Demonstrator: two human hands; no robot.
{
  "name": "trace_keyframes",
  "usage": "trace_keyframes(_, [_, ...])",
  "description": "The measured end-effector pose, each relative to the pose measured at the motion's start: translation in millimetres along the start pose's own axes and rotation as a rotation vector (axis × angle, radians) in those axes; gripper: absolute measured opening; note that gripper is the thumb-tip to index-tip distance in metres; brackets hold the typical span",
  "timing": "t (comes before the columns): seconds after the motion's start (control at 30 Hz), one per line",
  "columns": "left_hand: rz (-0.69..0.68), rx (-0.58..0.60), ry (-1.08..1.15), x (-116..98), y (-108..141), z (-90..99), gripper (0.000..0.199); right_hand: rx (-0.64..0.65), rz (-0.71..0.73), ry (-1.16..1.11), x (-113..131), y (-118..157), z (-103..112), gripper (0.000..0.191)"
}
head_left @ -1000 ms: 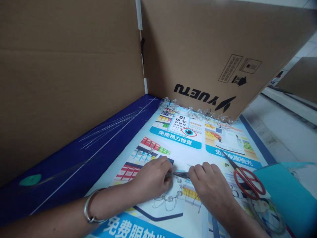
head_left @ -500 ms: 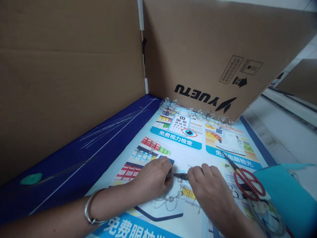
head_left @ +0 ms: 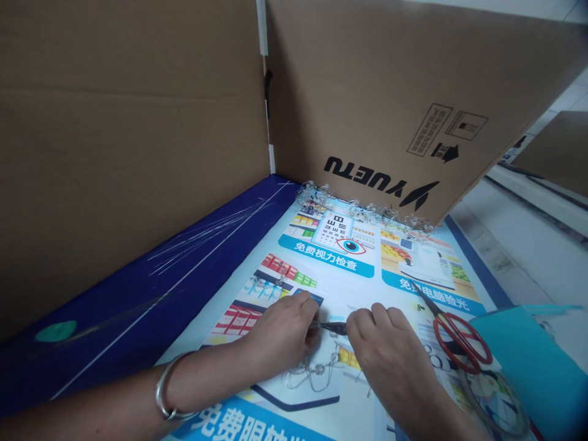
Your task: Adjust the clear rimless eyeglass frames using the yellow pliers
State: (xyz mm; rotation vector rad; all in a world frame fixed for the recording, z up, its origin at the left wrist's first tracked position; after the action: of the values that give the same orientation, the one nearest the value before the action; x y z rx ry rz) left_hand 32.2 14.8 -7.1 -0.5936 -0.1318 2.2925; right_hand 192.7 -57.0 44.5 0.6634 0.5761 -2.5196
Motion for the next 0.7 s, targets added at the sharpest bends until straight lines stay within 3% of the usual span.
trace_keyframes(0.47, [0.003,0.009,0.032,0,1,3.3,0.010,-0.014,-0.001,0.006,4,-2,4,0.011])
trace_keyframes(0.7, [0.000,0.001,0.038,2,1,0.7,0.010,0.082,-0.027,0.037,9,-8,15,0.012])
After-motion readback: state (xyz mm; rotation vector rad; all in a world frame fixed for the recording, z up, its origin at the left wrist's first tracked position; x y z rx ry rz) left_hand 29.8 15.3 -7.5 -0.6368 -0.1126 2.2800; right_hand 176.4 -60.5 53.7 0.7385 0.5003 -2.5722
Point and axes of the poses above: each hand's wrist, its own y-axis away from the middle knuckle, its own z-axis out of the back of the hand, x = y × z, the point moved 1 cm from there along -y, towards the middle knuckle, and after that the axes turned 9 degrees about -x, right-handed, at the moved point
